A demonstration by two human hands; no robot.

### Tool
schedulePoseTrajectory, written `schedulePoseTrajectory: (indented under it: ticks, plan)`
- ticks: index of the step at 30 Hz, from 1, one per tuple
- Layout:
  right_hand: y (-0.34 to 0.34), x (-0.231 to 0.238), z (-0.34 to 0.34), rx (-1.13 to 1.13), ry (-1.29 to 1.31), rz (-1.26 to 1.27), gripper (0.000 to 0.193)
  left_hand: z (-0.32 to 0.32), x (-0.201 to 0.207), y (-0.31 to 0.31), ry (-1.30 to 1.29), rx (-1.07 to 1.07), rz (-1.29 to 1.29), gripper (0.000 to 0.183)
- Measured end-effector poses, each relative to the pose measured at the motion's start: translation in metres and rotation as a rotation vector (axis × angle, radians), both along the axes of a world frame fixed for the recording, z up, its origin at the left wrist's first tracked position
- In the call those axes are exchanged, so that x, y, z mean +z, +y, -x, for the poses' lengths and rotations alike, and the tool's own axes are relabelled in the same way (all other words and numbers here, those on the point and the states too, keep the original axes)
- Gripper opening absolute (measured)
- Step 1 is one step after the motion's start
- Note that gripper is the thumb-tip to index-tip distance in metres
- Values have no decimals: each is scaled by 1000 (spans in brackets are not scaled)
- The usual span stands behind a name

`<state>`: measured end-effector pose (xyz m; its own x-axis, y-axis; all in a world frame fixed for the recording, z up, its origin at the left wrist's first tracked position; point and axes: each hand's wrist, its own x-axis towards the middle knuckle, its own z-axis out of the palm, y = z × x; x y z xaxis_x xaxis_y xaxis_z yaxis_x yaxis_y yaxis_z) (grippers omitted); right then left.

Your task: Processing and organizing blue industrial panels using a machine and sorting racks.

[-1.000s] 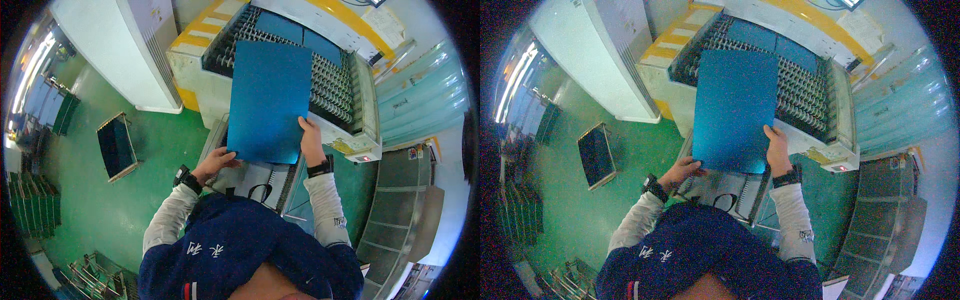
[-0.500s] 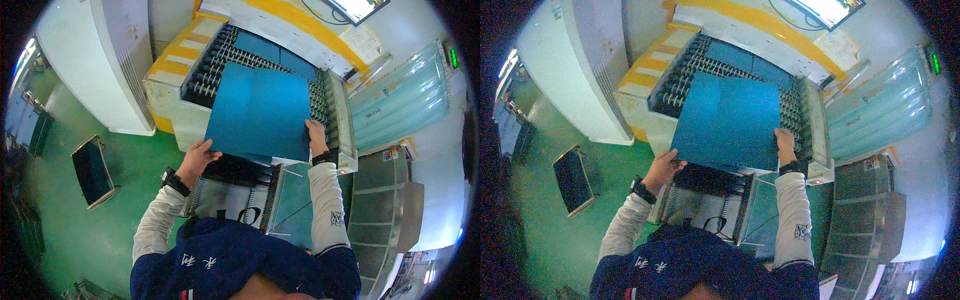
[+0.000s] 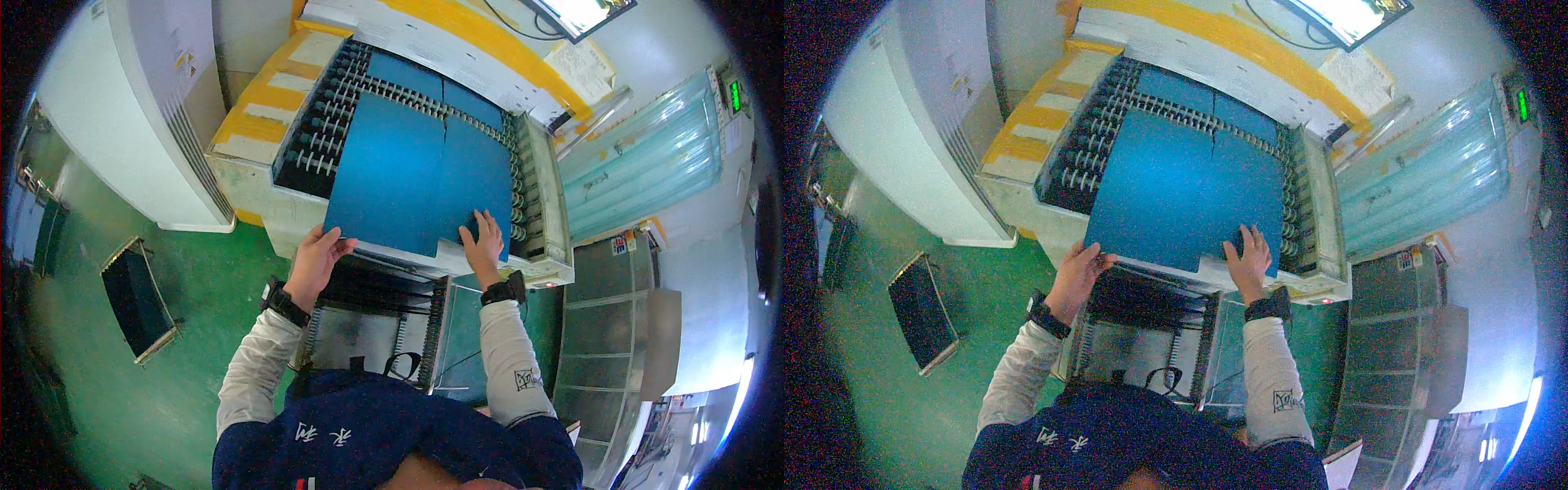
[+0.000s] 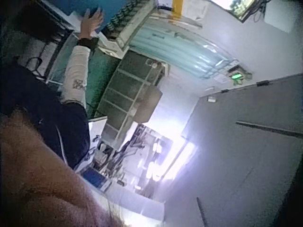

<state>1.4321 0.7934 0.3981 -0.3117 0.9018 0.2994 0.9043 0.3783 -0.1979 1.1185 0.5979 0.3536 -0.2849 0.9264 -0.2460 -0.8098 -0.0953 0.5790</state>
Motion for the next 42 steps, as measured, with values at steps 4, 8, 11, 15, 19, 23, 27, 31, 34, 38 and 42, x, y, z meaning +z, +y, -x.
schedulePoseTrajectory:
  ticks: [4,8,11,15,19,23,27,31,34,38,42]
  plan:
    - [21,9,-3,10,18,87,61,8,-5,15,-6,37,-26,13]
    - [30,5,-6,9,-21,74,61,9,5,27,-15,46,12,11]
    - [29,7,-2,2,-24,84,61,11,0,31,-4,71,19,8]
    - [25,9,1,65,-15,56,60,15,-7,30,2,139,-8,8]
    - [36,8,-2,110,2,52,60,16,12,26,-6,187,-39,9]
    - [46,8,1,80,-23,67,61,22,11,20,-13,189,-74,10]
    - [51,7,0,32,-62,79,62,24,18,11,32,249,-99,19]
    - [33,18,17,-10,-99,-3,58,30,23,-4,93,282,-129,27]
    - [3,23,52,310,-35,-73,59,24,24,-16,39,288,-142,22]
    - [-37,7,97,454,-71,-63,60,2,1,-39,96,225,-16,22]
    - [-48,5,105,408,-53,-86,58,-16,-32,-78,96,190,131,24]
